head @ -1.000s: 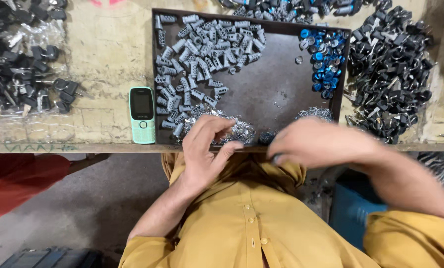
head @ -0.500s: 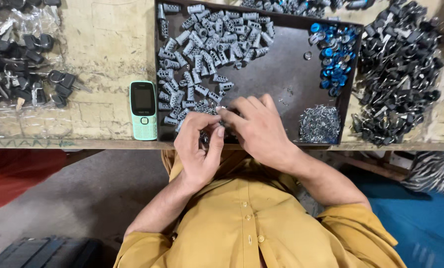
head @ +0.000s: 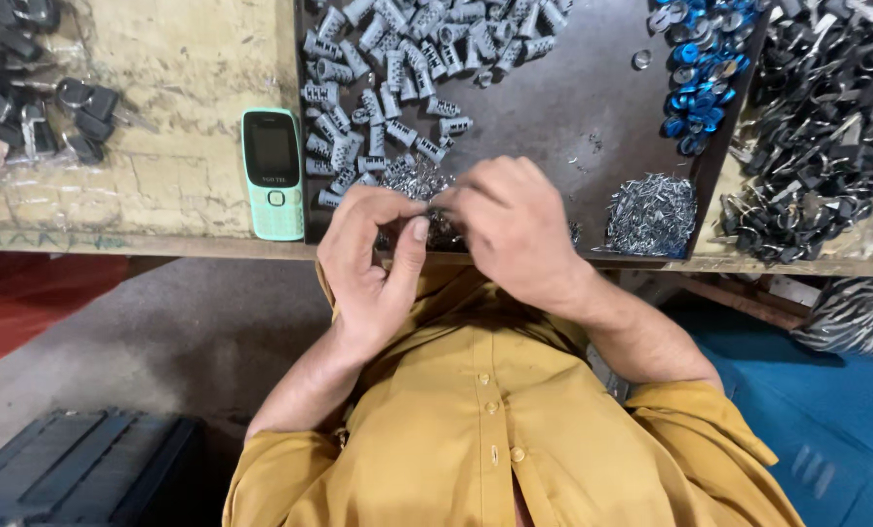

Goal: The person sits at a workbench assembling small lock cylinders by hand. They pick a metal lock body, place a blue cap or pin into it, press the parts together with both hands, and set the finished unit aside, repeating the cycle with new parts from the tray.

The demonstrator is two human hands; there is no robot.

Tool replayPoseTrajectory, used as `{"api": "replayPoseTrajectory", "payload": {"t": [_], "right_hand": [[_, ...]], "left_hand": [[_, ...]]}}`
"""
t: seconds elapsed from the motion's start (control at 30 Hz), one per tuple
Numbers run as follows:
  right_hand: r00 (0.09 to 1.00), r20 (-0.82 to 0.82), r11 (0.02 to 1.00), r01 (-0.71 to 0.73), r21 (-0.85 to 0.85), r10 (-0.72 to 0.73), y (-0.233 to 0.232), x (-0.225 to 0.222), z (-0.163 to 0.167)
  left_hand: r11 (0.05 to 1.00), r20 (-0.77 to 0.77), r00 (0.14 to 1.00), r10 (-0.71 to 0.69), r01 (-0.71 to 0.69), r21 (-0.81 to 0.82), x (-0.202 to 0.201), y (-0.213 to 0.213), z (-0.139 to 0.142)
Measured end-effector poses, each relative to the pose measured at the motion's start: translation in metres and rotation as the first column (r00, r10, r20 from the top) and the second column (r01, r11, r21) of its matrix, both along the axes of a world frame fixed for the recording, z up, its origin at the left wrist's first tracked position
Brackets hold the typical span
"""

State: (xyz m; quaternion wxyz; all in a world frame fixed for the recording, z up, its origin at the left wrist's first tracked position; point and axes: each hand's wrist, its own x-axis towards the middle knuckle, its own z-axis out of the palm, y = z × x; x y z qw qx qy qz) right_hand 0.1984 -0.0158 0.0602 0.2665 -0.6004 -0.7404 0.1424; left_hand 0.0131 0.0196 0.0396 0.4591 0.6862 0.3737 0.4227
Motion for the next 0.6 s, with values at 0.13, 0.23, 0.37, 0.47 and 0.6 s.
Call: {"api": "replayPoseTrajectory", "payload": {"t": [0.13,0.23,0.37,0.47,0.6], "right_hand": [[0.978,-0.194,0.997,0.070,-0.043,-0.078,-0.010,0.009,0.007],[0.942,-0.316,0.988,0.071,-0.136,-0.111,-0.014,0.015,0.009],[0.930,-0.342,0.983,0.082,-0.167,-0.136,-0.014,0.016,0.010],[0.932,-0.333,0.982,0.088,-0.167,-0.140,-0.015,0.016,0.009],[0.844,-0.481,0.963,0.138,-0.232,-0.236,-0.019,0.019,0.010]], "left_hand": [[0.999,0.025,1.000,0.013,-0.012,-0.032,-0.005,-0.002,-0.001],[0.997,0.027,1.000,0.006,-0.004,-0.072,-0.005,-0.004,-0.002],[0.994,-0.009,1.000,-0.019,0.018,-0.104,-0.005,-0.005,0.002],[0.994,-0.028,0.998,-0.055,0.052,-0.091,-0.002,-0.003,0.007],[0.997,-0.079,0.995,-0.064,0.060,-0.054,0.002,-0.003,0.011]]}}
